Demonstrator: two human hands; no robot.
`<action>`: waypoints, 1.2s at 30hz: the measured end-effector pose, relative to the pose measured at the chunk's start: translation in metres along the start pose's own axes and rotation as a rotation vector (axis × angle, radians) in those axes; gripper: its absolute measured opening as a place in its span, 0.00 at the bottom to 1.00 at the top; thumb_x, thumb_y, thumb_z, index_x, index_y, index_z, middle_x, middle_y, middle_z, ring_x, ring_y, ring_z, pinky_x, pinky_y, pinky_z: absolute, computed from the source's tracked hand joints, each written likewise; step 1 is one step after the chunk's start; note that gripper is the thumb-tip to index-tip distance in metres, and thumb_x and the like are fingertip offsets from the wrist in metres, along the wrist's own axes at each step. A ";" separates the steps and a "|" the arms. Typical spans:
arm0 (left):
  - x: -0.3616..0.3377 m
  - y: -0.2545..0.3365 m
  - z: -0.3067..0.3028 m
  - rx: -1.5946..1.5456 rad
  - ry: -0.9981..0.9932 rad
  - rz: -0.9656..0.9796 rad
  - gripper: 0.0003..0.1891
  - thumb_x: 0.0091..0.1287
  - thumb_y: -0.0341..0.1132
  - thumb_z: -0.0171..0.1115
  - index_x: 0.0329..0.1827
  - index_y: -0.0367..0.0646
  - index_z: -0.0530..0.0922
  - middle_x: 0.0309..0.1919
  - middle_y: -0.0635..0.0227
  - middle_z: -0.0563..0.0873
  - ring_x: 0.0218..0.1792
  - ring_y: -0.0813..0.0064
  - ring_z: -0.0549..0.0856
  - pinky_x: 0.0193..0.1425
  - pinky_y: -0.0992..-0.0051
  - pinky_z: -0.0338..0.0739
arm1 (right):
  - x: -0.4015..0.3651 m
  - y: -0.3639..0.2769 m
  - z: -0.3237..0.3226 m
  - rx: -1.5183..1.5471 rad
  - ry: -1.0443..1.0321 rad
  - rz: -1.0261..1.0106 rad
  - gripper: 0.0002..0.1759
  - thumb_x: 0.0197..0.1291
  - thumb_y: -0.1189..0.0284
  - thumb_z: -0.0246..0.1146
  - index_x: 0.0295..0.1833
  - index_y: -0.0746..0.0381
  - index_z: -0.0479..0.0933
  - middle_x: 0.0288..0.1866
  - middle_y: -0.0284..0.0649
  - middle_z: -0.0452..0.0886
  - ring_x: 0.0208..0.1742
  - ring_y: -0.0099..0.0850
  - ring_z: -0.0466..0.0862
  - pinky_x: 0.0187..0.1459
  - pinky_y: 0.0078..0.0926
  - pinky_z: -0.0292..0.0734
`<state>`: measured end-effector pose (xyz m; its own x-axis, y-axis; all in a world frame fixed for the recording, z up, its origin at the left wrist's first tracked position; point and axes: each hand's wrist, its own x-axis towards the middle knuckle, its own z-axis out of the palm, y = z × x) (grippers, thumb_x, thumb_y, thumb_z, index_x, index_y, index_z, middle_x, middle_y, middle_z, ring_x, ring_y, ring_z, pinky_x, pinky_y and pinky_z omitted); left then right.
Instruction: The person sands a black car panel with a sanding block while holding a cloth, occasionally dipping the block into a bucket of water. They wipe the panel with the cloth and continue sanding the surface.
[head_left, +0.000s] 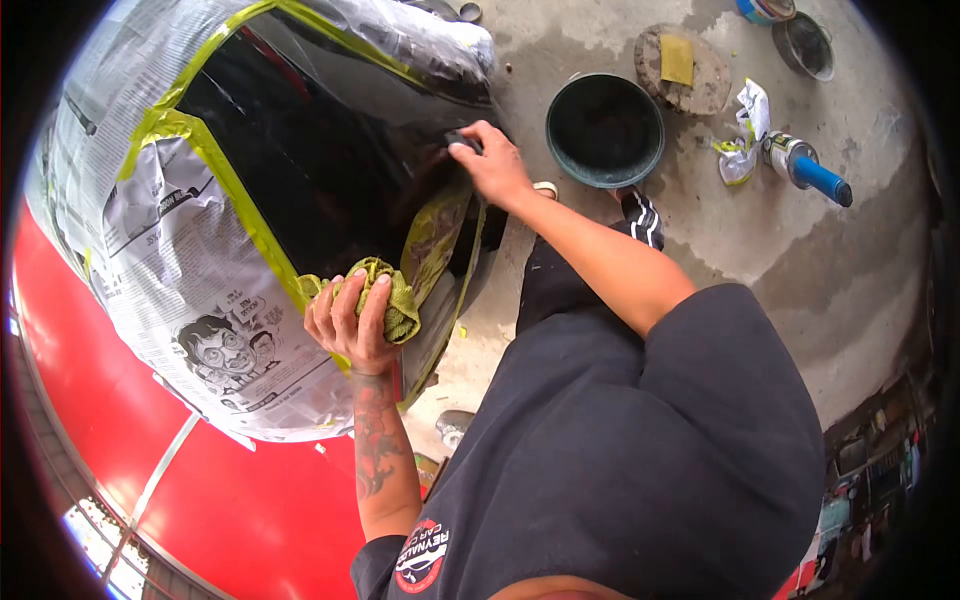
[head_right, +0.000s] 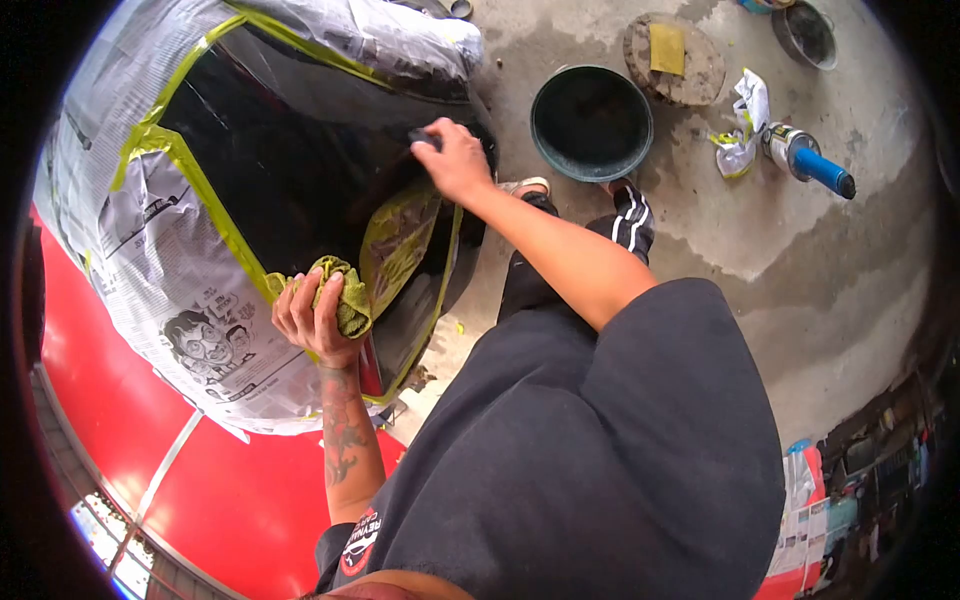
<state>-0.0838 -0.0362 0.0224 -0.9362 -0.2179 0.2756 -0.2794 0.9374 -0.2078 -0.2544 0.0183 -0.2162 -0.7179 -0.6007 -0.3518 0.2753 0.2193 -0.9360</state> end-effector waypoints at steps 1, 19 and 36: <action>-0.001 0.001 -0.001 0.000 -0.003 -0.005 0.12 0.66 0.41 0.72 0.52 0.65 0.87 0.54 0.78 0.87 0.58 0.64 0.84 0.66 0.56 0.72 | -0.014 -0.036 -0.005 0.033 0.007 -0.070 0.22 0.62 0.58 0.69 0.54 0.62 0.81 0.51 0.52 0.86 0.56 0.50 0.84 0.60 0.47 0.78; -0.002 -0.005 -0.002 0.040 -0.029 0.070 0.16 0.62 0.44 0.77 0.52 0.58 0.84 0.54 0.72 0.87 0.56 0.60 0.85 0.64 0.55 0.74 | -0.006 -0.090 -0.006 0.211 0.003 -0.471 0.22 0.59 0.62 0.71 0.55 0.62 0.84 0.62 0.46 0.85 0.67 0.44 0.81 0.71 0.41 0.70; -0.004 -0.004 -0.004 0.035 -0.030 0.052 0.17 0.61 0.44 0.77 0.52 0.58 0.85 0.54 0.72 0.88 0.57 0.60 0.85 0.65 0.54 0.74 | 0.009 -0.018 -0.002 0.122 -0.001 -0.087 0.22 0.63 0.59 0.70 0.55 0.63 0.81 0.52 0.52 0.85 0.55 0.51 0.85 0.60 0.44 0.79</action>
<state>-0.0787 -0.0378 0.0256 -0.9555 -0.1780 0.2353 -0.2371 0.9378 -0.2536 -0.2674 0.0106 -0.2029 -0.7416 -0.6143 -0.2696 0.2879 0.0716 -0.9550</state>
